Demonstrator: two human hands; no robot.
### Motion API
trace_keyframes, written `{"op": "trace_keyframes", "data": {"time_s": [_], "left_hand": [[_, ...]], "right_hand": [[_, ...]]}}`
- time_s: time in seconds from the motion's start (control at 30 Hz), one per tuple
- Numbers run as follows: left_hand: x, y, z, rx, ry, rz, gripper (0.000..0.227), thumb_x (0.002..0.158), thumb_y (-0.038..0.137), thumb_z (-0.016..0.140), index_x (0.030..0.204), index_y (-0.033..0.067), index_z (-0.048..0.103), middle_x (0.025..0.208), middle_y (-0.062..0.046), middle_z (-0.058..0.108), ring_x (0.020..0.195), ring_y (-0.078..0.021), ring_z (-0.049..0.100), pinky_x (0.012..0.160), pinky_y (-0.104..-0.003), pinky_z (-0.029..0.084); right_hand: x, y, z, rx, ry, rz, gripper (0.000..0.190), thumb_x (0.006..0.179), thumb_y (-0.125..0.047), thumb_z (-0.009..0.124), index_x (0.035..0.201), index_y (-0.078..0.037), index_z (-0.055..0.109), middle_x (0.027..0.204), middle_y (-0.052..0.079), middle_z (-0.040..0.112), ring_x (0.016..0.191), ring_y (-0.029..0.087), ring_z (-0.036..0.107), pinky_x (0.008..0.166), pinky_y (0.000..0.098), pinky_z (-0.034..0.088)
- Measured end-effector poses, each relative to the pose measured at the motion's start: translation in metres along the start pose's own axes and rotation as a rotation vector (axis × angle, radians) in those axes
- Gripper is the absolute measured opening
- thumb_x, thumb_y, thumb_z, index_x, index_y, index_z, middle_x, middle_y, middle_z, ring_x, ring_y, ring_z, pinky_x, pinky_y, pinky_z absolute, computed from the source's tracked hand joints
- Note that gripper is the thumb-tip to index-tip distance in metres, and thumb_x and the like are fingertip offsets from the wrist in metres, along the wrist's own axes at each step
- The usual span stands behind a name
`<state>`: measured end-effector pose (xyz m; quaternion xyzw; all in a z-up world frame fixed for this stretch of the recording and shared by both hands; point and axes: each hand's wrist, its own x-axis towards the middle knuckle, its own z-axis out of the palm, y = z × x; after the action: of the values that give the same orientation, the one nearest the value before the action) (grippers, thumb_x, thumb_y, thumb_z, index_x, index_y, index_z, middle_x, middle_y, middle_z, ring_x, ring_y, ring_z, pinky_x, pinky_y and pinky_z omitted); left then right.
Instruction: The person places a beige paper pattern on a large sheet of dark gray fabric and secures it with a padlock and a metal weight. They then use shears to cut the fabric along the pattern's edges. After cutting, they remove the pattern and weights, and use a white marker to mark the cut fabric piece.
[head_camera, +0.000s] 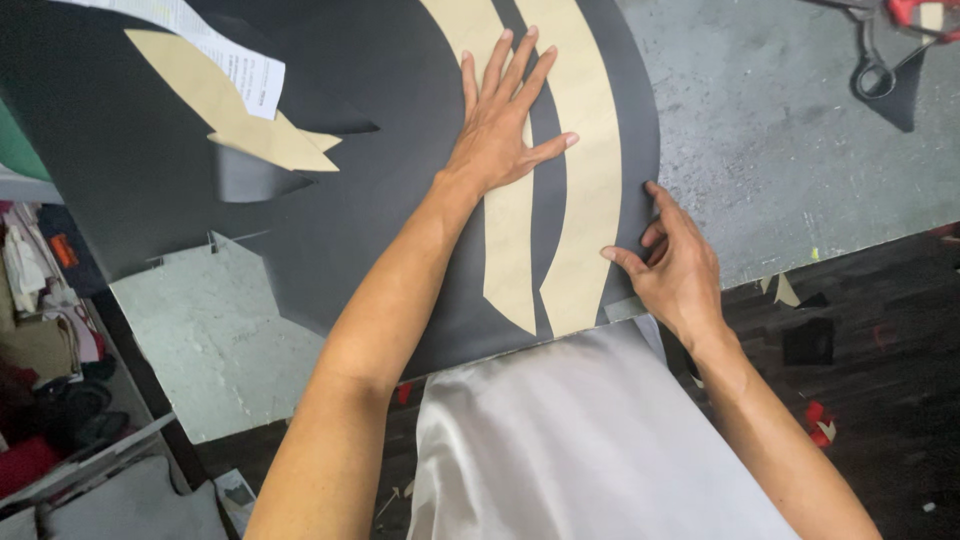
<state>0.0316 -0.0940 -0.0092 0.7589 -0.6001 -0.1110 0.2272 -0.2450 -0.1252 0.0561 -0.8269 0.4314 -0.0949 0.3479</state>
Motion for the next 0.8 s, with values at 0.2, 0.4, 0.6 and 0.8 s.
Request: {"op": "trace_keyframes", "data": {"time_s": [0.2, 0.4, 0.6, 0.8], "left_hand": [[-0.0020, -0.0013, 0.0012, 0.019, -0.036, -0.021, 0.102, 0.089, 0.066, 0.080, 0.163, 0.0184, 0.030, 0.170, -0.009, 0.017, 0.158, -0.0334, 0.005, 0.127, -0.064, -0.006], [-0.0012, -0.0012, 0.0063, 0.008, -0.021, -0.046, 0.101, 0.086, 0.065, 0.082, 0.161, 0.0208, 0.031, 0.170, -0.008, 0.019, 0.158, -0.0297, 0.007, 0.128, -0.062, -0.007], [-0.0006, -0.0032, 0.0093, 0.002, -0.007, -0.040, 0.100, 0.088, 0.064, 0.082, 0.162, 0.0199, 0.031, 0.170, -0.008, 0.022, 0.158, -0.0297, 0.008, 0.128, -0.063, -0.006], [-0.0023, -0.0003, 0.0038, 0.011, -0.016, -0.026, 0.103, 0.087, 0.064, 0.083, 0.162, 0.0178, 0.030, 0.171, -0.008, 0.019, 0.158, -0.0312, 0.006, 0.127, -0.064, -0.006]], "right_hand": [[-0.0001, 0.0024, 0.0010, 0.002, 0.000, -0.013, 0.091, 0.071, -0.025, 0.093, 0.149, -0.002, 0.051, 0.090, 0.008, 0.060, 0.067, 0.018, 0.057, 0.062, 0.0332, 0.052], [-0.0004, 0.0017, 0.0014, 0.013, -0.016, -0.008, 0.091, 0.072, -0.024, 0.093, 0.150, -0.001, 0.051, 0.090, 0.008, 0.061, 0.067, 0.017, 0.059, 0.061, 0.0328, 0.052], [-0.0004, -0.0003, 0.0002, 0.004, -0.020, -0.004, 0.091, 0.072, -0.024, 0.093, 0.149, -0.001, 0.051, 0.088, 0.008, 0.061, 0.066, 0.016, 0.059, 0.060, 0.0329, 0.052], [-0.0020, -0.0015, 0.0001, 0.019, -0.011, 0.007, 0.089, 0.073, -0.024, 0.093, 0.149, -0.002, 0.052, 0.088, 0.008, 0.060, 0.066, 0.017, 0.058, 0.061, 0.0327, 0.052]]}}
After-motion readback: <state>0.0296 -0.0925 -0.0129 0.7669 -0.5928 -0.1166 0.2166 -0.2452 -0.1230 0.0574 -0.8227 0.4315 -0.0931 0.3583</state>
